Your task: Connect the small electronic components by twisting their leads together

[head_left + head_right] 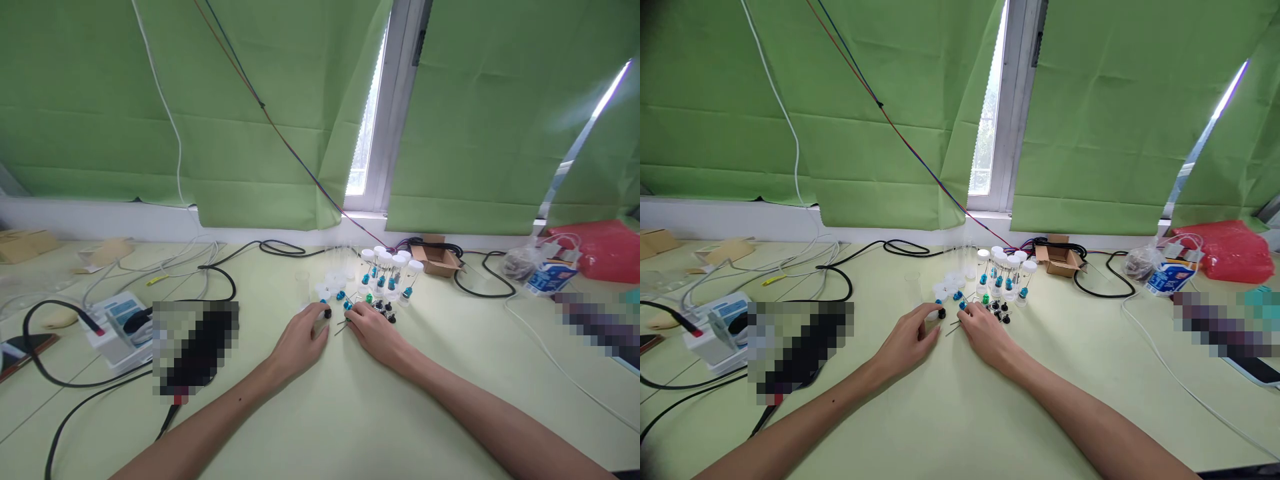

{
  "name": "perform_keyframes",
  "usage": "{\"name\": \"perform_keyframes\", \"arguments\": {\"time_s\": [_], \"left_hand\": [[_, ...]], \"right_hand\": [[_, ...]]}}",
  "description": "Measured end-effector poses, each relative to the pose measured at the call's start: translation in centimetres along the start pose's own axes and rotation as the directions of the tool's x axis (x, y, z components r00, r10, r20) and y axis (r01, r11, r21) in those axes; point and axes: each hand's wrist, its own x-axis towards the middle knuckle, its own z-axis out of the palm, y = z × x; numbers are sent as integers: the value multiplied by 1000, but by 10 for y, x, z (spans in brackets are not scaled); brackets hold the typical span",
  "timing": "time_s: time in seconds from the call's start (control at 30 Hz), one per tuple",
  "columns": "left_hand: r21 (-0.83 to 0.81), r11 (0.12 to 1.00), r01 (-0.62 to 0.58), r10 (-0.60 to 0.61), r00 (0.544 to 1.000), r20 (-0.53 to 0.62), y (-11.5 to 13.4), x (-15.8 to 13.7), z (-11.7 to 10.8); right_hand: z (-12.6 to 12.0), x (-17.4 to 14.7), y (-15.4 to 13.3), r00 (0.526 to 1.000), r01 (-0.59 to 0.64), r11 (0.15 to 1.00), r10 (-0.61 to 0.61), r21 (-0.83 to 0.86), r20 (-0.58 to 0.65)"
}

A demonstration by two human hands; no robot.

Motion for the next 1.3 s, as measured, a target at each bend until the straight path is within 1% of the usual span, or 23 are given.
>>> {"name": "perform_keyframes", "arguments": {"time_s": [0.23,0.3,0.4,0.47,0.57,0.67,0.8,1.0,1.13,1.23,1.3], "left_hand": [[-41,999,-19,18,1000,-13,6,-2,0],[-49,999,-22,22,1000,-5,7,-2,1],[-73,997,-16,17,1000,20,9,-3,1],[-90,996,-5,10,998,55,11,-3,2],[-104,994,24,-15,996,94,12,-4,2],[-117,992,51,-38,993,111,12,-4,2],[-125,991,43,-27,992,127,12,-4,2],[-129,991,38,-21,992,128,12,-4,2],[-114,993,13,0,993,115,13,-4,3],[-114,993,-6,18,995,103,12,-5,3],[-114,993,-11,22,996,91,10,-5,3]], "right_hand": [[3,-1,2,1000,-20,1000,21,20,-20],[1,0,0,999,-21,998,24,66,-48],[-1,0,-7,991,-16,980,41,200,-124],[-1,-1,-14,982,-20,951,77,309,-173],[2,-3,-25,969,-40,898,143,439,-203],[6,-4,-32,953,-70,833,219,548,-211],[7,-3,-37,941,-103,736,289,669,-174],[5,-2,-39,936,-113,648,325,754,-139],[7,-2,-38,936,-114,592,334,798,-114],[7,-2,-38,939,-106,557,329,824,-101],[6,-1,-37,942,-95,549,319,830,-104]]}}
